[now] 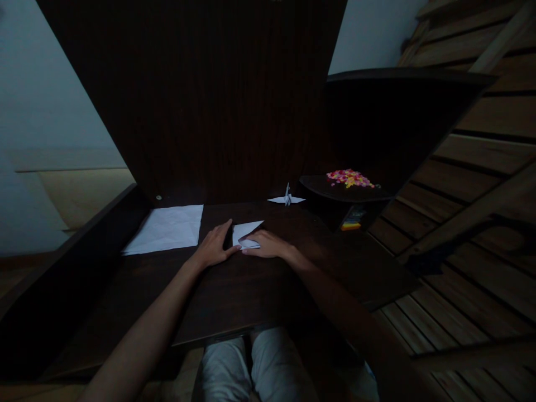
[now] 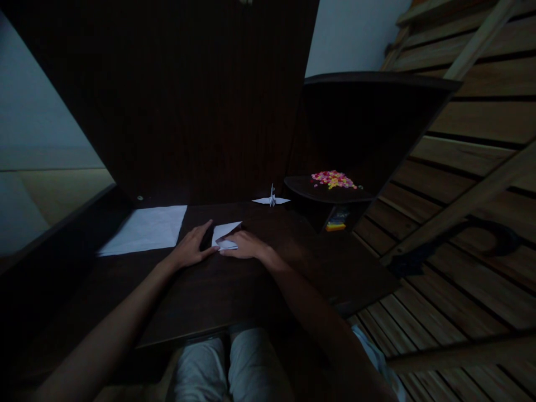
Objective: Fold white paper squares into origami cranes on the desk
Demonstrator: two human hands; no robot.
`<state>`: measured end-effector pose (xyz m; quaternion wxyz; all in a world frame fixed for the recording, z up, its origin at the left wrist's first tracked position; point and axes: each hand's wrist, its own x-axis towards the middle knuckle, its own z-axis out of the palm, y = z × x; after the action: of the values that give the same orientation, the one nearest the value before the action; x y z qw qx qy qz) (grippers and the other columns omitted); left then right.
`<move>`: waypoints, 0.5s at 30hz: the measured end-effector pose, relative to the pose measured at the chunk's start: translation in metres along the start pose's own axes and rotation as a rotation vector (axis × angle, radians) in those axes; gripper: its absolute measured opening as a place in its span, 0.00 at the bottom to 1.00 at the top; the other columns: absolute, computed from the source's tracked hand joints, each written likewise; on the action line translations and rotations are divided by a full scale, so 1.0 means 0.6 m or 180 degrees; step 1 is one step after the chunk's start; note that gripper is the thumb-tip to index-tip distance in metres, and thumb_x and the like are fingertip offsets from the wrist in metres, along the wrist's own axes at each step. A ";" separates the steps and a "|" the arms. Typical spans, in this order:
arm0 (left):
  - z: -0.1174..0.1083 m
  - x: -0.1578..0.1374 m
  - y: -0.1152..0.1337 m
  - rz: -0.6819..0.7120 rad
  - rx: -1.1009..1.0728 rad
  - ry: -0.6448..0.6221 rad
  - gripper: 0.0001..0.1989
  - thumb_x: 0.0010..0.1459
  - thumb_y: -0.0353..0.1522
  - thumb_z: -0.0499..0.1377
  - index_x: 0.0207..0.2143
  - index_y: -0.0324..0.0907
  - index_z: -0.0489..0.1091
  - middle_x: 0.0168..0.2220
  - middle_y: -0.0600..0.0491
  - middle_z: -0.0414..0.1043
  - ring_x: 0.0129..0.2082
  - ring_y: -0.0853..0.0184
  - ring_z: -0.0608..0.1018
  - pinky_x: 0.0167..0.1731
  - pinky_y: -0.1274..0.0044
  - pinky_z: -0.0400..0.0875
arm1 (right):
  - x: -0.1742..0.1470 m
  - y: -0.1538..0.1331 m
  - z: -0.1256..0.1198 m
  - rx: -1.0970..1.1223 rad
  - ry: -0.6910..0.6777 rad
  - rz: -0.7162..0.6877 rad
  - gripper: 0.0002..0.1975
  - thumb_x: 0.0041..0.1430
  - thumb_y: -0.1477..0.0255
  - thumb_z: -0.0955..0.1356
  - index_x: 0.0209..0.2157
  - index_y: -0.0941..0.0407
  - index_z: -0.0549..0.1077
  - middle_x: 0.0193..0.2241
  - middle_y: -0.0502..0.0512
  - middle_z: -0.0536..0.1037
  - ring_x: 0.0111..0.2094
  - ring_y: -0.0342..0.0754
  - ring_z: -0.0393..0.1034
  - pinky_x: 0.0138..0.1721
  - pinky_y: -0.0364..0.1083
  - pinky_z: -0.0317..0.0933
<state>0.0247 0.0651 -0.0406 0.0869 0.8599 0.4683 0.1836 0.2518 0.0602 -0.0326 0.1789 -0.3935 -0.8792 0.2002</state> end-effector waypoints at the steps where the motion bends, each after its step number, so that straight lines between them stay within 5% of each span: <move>1: 0.001 0.000 -0.001 0.0009 -0.0011 -0.0024 0.45 0.56 0.51 0.54 0.66 0.36 0.42 0.64 0.37 0.53 0.62 0.50 0.60 0.58 0.60 0.58 | -0.001 -0.001 0.000 -0.0022 -0.0090 0.0014 0.22 0.55 0.57 0.68 0.49 0.52 0.74 0.46 0.55 0.78 0.48 0.54 0.71 0.50 0.49 0.61; 9: 0.003 -0.001 -0.002 0.0303 0.0098 -0.0279 0.44 0.55 0.53 0.55 0.67 0.43 0.44 0.67 0.43 0.48 0.66 0.50 0.53 0.61 0.58 0.51 | -0.007 -0.010 0.001 -0.0115 -0.0162 -0.0167 0.22 0.56 0.53 0.66 0.50 0.45 0.74 0.51 0.50 0.75 0.54 0.53 0.67 0.56 0.51 0.55; 15: 0.000 0.002 -0.002 0.0265 0.0113 -0.0377 0.37 0.59 0.54 0.46 0.64 0.45 0.54 0.65 0.47 0.55 0.65 0.52 0.56 0.61 0.56 0.50 | -0.004 -0.007 -0.001 -0.0104 -0.0201 -0.0228 0.23 0.53 0.56 0.70 0.50 0.47 0.74 0.53 0.51 0.73 0.58 0.53 0.62 0.61 0.52 0.48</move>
<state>0.0244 0.0667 -0.0409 0.0915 0.8894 0.4294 0.1275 0.2508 0.0557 -0.0306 0.1517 -0.3582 -0.9011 0.1916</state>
